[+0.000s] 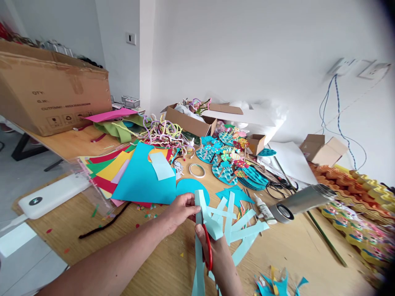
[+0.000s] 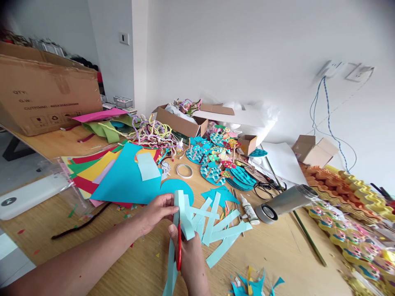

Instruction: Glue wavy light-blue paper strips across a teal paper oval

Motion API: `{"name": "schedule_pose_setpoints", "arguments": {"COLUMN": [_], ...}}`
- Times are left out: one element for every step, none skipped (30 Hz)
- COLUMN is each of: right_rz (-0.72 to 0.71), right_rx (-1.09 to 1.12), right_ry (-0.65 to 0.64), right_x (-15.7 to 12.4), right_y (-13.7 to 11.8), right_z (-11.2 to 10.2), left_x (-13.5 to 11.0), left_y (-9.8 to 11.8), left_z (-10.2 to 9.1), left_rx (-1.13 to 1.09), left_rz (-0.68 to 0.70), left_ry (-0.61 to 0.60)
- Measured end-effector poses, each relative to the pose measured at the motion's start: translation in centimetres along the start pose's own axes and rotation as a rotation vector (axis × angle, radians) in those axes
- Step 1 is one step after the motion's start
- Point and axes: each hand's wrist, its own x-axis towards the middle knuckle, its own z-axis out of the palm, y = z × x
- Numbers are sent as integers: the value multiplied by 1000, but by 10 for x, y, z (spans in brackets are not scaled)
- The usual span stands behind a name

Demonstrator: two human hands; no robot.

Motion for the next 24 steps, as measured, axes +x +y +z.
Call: {"name": "schedule_pose_setpoints", "arguments": {"right_rz": [5,3,-7,-20,-28,-26,-12,11,40,73,108,142,171,196,217,234,246,255,261,265,271,280,291,301], "right_rx": [-18,-31,-39,-41,-39,-35,-29,-20,-8,7,22,36,47,55,61,66,69,70,73,79,88,103,120,136], "right_ry": [4,7,14,24,36,44,48,45,31,6,-19,-41,-58,-68,-73,-79,-87,-98,-100,-95,-85,-70,-53,-41], "right_x": [0,0,0,0,0,0,0,-1,-1,-2,-3,-3,-4,-4,-5,-5,-5,-6,-6,-6,-7,-7,-8,-8], "right_y": [-2,-4,-4,-5,-4,-3,-1,1,3,4,6,8,9,9,10,10,10,11,11,12,13,14,15,15], "right_z": [0,0,0,1,1,1,1,2,2,3,3,4,4,5,5,6,6,7,7,8,8,9,9,10], "left_x": [0,0,0,0,0,0,0,0,0,0,0,0,0,0,0,0,0,0,0,0,0,0,0,0], "left_y": [1,1,1,2,2,2,3,3,3,3,4,4,4,5,5,5,5,4,4,4,4,4,4,4], "left_z": [0,0,0,0,0,0,0,0,0,0,0,0,0,0,0,0,0,0,0,0,-1,-1,-1,-1], "left_rx": [6,11,13,11,7,2,-3,-9,-13,-15,-18,-21,-25,-29,-32,-35,-36,-36,-37,-38,-40,-42,-44,-46], "left_rz": [10,17,23,28,30,31,30,28,23,18,12,7,4,1,0,-1,-2,-3,-5,-7,-8,-9,-9,-8], "left_ry": [7,14,20,24,24,22,19,19,20,21,22,22,21,20,19,21,22,25,27,29,30,29,27,24]}}
